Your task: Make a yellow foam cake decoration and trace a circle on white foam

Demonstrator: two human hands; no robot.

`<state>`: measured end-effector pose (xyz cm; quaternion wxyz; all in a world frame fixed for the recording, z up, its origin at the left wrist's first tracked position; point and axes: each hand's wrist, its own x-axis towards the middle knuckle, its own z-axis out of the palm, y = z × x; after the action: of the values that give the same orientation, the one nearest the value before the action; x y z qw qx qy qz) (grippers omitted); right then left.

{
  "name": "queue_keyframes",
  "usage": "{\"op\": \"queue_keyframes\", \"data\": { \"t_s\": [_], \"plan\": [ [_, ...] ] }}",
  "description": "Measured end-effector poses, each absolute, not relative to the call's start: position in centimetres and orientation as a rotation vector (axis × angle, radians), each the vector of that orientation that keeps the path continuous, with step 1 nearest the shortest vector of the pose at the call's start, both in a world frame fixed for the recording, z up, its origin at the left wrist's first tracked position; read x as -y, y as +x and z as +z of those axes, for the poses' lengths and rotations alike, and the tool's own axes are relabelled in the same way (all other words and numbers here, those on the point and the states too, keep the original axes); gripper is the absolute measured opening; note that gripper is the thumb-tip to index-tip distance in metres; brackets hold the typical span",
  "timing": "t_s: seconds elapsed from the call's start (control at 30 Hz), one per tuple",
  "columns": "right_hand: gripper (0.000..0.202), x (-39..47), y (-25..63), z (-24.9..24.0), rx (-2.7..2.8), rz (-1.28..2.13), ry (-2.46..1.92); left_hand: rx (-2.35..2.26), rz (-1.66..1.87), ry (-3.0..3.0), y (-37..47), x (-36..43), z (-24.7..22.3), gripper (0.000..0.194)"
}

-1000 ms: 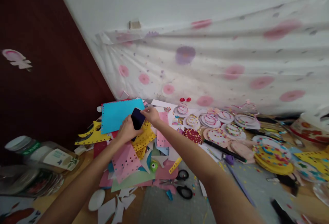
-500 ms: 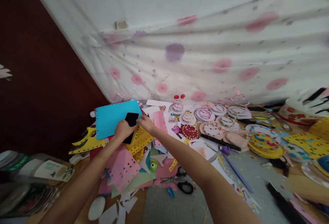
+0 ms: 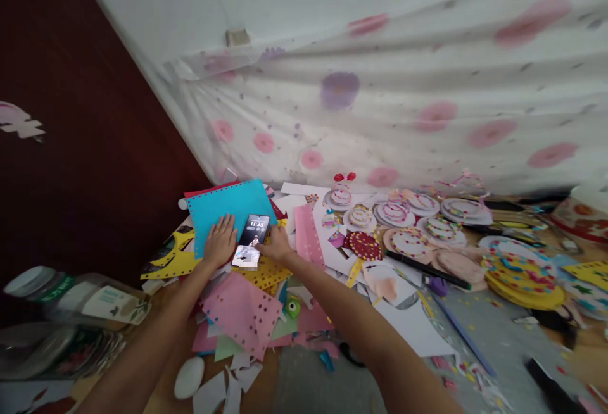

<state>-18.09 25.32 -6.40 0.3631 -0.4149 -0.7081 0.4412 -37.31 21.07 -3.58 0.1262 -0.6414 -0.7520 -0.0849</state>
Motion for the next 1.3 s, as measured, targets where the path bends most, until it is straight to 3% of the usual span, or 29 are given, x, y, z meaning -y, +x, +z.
{"op": "queue_keyframes", "data": {
  "t_s": [0.17, 0.3, 0.6, 0.93, 1.13, 1.3],
  "plan": [
    [0.088, -24.7, -18.7, -6.4, 1.952, 1.045, -1.250, 2.153, -0.314, -1.814, -37.3, -20.8, -5.6, 0.054],
    [0.108, -24.0, -19.3, -6.3, 2.019, 0.960, -1.328, 2.147, -0.339, -1.808, -37.5, -20.9, -5.8, 0.054],
    [0.116, -23.5, -19.9, -6.7, 2.070, 0.868, -1.360, 2.155, -0.351, -1.801, -37.3, -20.7, -5.8, 0.053],
    [0.122, -23.5, -19.8, -6.2, 2.001, 0.984, -1.330, 2.166, -0.343, -1.808, -37.3, -20.8, -5.7, 0.054],
    [0.105, -24.5, -19.0, -5.4, 1.849, 1.215, -1.275, 2.155, -0.348, -1.819, -37.4, -20.8, -5.8, 0.054],
    [0.043, -25.7, -18.2, -4.4, 1.605, 1.440, -1.134, 2.143, -0.355, -1.810, -37.5, -20.8, -5.9, 0.054]
  ]
}}
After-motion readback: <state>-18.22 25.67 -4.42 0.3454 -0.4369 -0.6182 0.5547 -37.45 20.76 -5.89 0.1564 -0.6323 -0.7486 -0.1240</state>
